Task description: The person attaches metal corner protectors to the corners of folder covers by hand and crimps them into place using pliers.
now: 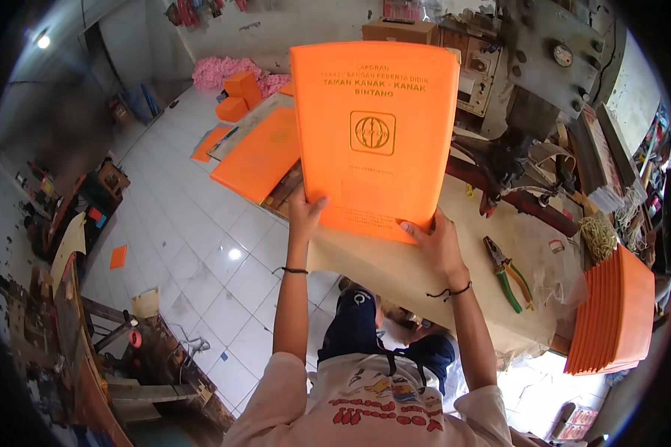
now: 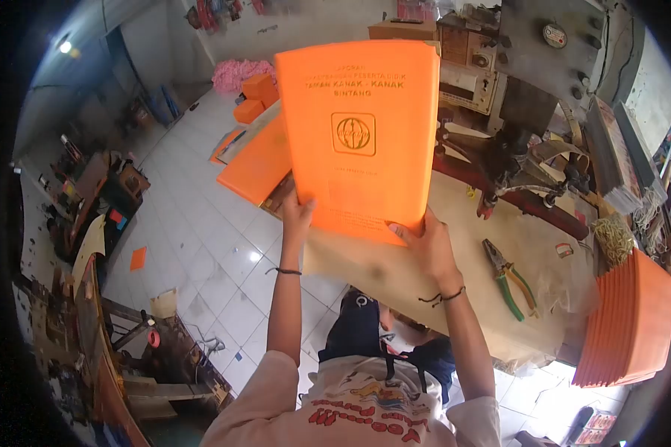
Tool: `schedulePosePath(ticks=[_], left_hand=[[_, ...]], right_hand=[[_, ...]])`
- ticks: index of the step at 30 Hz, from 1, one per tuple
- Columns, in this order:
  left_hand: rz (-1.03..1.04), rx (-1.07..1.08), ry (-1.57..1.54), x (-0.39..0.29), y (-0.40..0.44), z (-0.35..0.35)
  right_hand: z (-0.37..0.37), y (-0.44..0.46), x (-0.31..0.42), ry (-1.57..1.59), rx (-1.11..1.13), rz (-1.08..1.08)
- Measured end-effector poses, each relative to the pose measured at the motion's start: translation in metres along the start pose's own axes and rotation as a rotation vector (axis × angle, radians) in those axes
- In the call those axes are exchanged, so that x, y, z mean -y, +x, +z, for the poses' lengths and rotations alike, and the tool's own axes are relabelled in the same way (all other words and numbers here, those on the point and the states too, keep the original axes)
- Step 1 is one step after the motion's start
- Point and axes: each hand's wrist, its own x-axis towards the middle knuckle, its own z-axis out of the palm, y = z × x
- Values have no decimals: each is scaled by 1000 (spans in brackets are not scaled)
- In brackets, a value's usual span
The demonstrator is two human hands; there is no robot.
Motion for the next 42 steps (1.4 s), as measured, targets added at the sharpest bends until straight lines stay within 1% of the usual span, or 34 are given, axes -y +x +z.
schedulePosePath(ticks=[3, 6, 9, 12, 14, 15, 17, 18, 21, 24, 27, 30, 33, 36, 39, 42], left_hand=[[-137, -22, 136, -12, 3, 2], [-237, -37, 139, -8, 5, 3], [-195, -118, 47, -6, 3, 7], [-181, -155, -25, -7, 2, 6], [-47, -134, 26, -2, 9, 2], [-14, -106, 22, 0, 13, 2], [17, -29, -17, 5, 20, 3], [9, 19, -50, 9, 19, 3], [-87, 103, 21, 21, 18, 5], [-195, 154, 20, 20, 19, 4], [-232, 256, -22, -4, 19, 5], [-241, 243, -116, -2, 21, 9], [-250, 254, -154, -3, 21, 10], [-280, 248, -144, -8, 22, 13], [-275, 261, -145, -5, 24, 12], [-266, 297, -143, -5, 25, 10]], right_hand=[[-7, -4, 2, 14, 149, 49], [-11, 2, -9, -219, 185, 142], [-7, 2, -18, 10, 182, 15], [3, 1, -10, 133, 100, -188], [4, 2, -12, 18, 41, -205], [3, 3, -14, -40, 12, -214], [0, 7, -13, -94, -22, -154], [-1, 7, -13, -120, -35, -117], [-2, 4, -7, -195, -98, -106], [-6, 7, -17, -196, -65, -3], [-12, 8, -21, -306, -40, -33], [-17, 7, -27, -575, -87, -108], [-19, 8, -39, -491, -109, -116], [-19, 6, -37, -533, -114, -76], [-22, 5, -37, -521, -72, -111], [-22, 4, -34, -514, -79, -113]])
